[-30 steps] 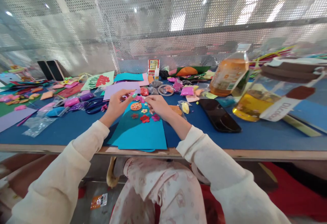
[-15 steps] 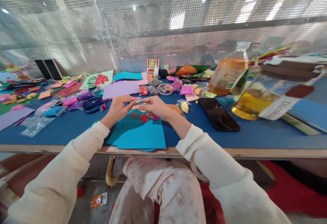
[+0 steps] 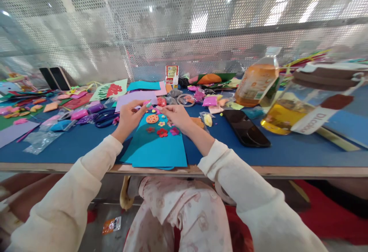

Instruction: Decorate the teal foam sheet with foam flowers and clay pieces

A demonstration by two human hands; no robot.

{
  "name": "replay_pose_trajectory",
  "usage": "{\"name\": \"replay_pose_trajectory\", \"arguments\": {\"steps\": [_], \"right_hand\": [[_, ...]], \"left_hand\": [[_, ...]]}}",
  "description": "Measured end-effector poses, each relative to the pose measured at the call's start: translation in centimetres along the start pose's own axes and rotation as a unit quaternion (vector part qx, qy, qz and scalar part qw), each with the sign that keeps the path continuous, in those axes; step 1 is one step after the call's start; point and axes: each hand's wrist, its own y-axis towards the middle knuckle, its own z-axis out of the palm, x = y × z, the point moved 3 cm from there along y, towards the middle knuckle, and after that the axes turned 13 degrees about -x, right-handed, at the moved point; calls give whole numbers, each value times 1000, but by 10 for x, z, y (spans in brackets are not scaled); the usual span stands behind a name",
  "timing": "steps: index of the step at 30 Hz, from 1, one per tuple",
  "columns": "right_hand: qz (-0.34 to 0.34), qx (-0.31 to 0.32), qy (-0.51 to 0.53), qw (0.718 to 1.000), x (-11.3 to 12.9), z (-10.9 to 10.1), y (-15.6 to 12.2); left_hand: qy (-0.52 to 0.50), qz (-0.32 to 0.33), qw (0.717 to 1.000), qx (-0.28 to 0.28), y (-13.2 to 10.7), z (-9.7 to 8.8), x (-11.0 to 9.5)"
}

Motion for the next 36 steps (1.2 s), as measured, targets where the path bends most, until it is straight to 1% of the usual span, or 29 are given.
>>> {"name": "replay_pose_trajectory", "arguments": {"steps": [2, 3, 4, 6, 8, 10, 14, 16, 17, 19, 21, 22, 23, 24, 26, 28, 30, 32, 34, 36], "right_hand": [[16, -25, 21, 999, 1, 0, 0], [21, -24, 29, 999, 2, 1, -1], [25, -12, 38, 999, 3, 2, -2], [41, 34, 58, 997, 5, 6, -6], [72, 82, 75, 991, 6, 9, -10], [101, 115, 78, 985, 6, 12, -13], [126, 150, 58, 979, 7, 14, -17], [129, 153, 47, 979, 7, 13, -17], [128, 150, 42, 980, 7, 13, -16], [124, 132, 32, 983, 6, 12, -14], [115, 99, 16, 988, 6, 9, -11], [100, 79, 1, 992, 6, 8, -10], [75, 58, -22, 995, 8, 7, -10], [41, 42, -52, 997, 9, 6, -9], [-35, 30, -122, 991, 14, 6, -11], [-79, 57, -175, 980, 17, 9, -13], [-79, 97, -187, 974, 16, 11, -15], [-58, 116, -165, 978, 13, 10, -14], [-39, 105, -126, 986, 11, 8, -11], [-31, 85, -87, 992, 10, 5, -8]], "left_hand": [[-12, 14, 999, 38, -1, 3, -1], [-15, 26, 998, 62, -2, 5, -1], [-16, 40, 996, 84, -4, 8, -2], [-18, 69, 991, 116, -7, 11, -4], [-23, 82, 988, 126, -9, 11, -5], [-33, 75, 988, 129, -10, 11, -6], [-47, 66, 980, 184, -13, 14, -7], [-39, 77, 979, 187, -13, 14, -7], [-28, 85, 981, 172, -13, 13, -7], [9, 105, 987, 121, -11, 10, -8], [52, 131, 987, 73, -8, 5, -10], [72, 145, 985, 58, -7, 3, -11], [88, 159, 982, 54, -7, 2, -11], [99, 171, 978, 62, -7, 2, -12], [109, 185, 971, 108, -9, 4, -12], [102, 184, 965, 156, -12, 8, -11], [91, 174, 965, 174, -14, 9, -11], [77, 162, 969, 169, -14, 9, -12], [55, 139, 975, 166, -12, 8, -14], [30, 103, 978, 180, -11, 8, -16]]}}
